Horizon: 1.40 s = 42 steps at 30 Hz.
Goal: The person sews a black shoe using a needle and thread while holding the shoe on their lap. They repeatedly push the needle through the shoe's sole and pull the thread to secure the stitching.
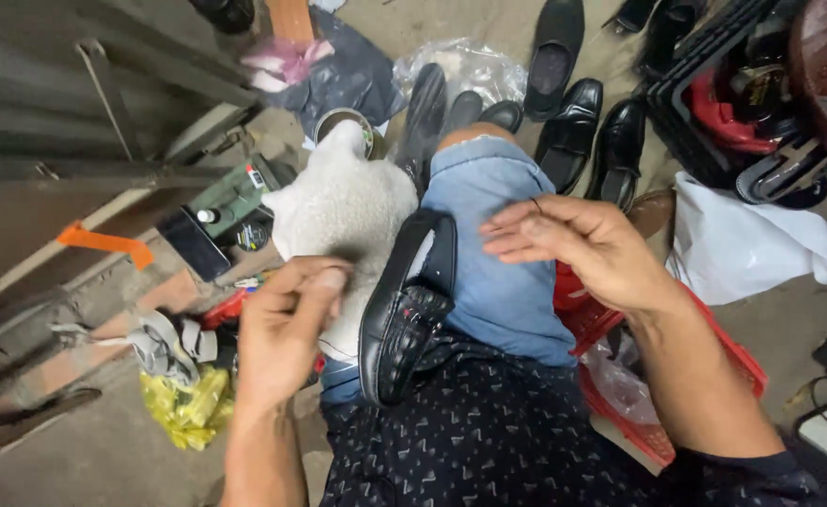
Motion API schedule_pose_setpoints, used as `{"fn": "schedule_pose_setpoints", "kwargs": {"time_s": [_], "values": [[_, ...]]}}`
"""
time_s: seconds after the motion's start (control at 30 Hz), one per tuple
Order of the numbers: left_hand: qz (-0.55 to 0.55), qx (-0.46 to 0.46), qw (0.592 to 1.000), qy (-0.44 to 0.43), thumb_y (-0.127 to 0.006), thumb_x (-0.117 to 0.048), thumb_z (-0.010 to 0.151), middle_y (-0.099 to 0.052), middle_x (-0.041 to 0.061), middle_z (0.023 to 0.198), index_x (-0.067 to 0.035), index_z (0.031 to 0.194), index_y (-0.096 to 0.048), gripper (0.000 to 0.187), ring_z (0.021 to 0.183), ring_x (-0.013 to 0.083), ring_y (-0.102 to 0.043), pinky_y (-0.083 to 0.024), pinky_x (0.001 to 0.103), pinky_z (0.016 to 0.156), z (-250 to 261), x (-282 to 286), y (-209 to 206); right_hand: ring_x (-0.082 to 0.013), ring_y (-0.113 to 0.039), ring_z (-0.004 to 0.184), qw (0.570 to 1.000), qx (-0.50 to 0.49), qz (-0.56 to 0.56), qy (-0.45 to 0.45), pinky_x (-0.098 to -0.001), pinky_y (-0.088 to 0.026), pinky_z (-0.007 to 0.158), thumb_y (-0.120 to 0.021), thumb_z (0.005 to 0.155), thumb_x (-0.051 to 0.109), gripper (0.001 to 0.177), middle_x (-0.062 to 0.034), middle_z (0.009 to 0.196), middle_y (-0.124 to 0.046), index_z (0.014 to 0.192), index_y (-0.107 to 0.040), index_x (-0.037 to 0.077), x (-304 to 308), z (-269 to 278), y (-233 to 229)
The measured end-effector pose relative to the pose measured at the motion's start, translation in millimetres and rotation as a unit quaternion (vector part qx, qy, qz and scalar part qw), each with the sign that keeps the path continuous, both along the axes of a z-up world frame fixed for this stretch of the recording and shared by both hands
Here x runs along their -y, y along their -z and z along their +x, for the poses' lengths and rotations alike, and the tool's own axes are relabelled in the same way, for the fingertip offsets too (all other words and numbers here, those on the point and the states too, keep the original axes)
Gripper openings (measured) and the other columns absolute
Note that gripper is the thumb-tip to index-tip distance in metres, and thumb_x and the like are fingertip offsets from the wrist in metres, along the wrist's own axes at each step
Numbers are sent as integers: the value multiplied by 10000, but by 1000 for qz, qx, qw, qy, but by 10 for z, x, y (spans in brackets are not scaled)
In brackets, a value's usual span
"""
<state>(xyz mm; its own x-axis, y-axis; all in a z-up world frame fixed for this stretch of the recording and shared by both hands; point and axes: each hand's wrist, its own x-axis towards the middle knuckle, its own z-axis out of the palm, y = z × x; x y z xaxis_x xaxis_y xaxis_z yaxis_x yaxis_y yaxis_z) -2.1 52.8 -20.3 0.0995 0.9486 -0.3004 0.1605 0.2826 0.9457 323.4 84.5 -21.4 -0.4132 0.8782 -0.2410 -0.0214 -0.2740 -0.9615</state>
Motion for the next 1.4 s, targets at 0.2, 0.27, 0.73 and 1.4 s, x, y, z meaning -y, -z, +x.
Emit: {"fn": "schedule_pose_setpoints", "kwargs": {"time_s": [0.2,0.27,0.73,1.4], "values": [[36,-89,995,-38,-641,-83,1013,-612,59,569,-6,1051,-763,149,494,106,-496,-426,226,496,-60,-118,124,-374,-770,983,980,-8,-78,185,-525,-642,828,-510,1037,175,322,-286,1089,-753,1156,-668,-80,190,168,232],[78,-196,977,-6,-648,-63,1005,-678,141,758,-2,1111,-754,163,630,236,-611,-498,326,572,30,-176,52,-312,-777,833,984,15,-58,168,-462,-652,769,-499,1056,187,320,-224,922,-749,1137,-679,-65,240,275,280],[41,-4,978,204,-614,-220,1000,-784,90,1071,-39,1094,-756,249,802,141,-694,-594,258,716,650,-194,-129,-240,-715,1054,954,282,100,29,-349,-613,836,-327,1052,384,513,-121,1213,-723,1136,-714,57,475,474,50],[157,-133,965,165,-636,-131,1004,-705,44,885,-15,981,-733,153,794,137,-641,-502,273,745,580,-165,-314,-148,-767,868,990,52,126,42,-237,-628,836,-694,931,42,132,-99,980,-803,1032,-767,-1,488,-244,229]]}}
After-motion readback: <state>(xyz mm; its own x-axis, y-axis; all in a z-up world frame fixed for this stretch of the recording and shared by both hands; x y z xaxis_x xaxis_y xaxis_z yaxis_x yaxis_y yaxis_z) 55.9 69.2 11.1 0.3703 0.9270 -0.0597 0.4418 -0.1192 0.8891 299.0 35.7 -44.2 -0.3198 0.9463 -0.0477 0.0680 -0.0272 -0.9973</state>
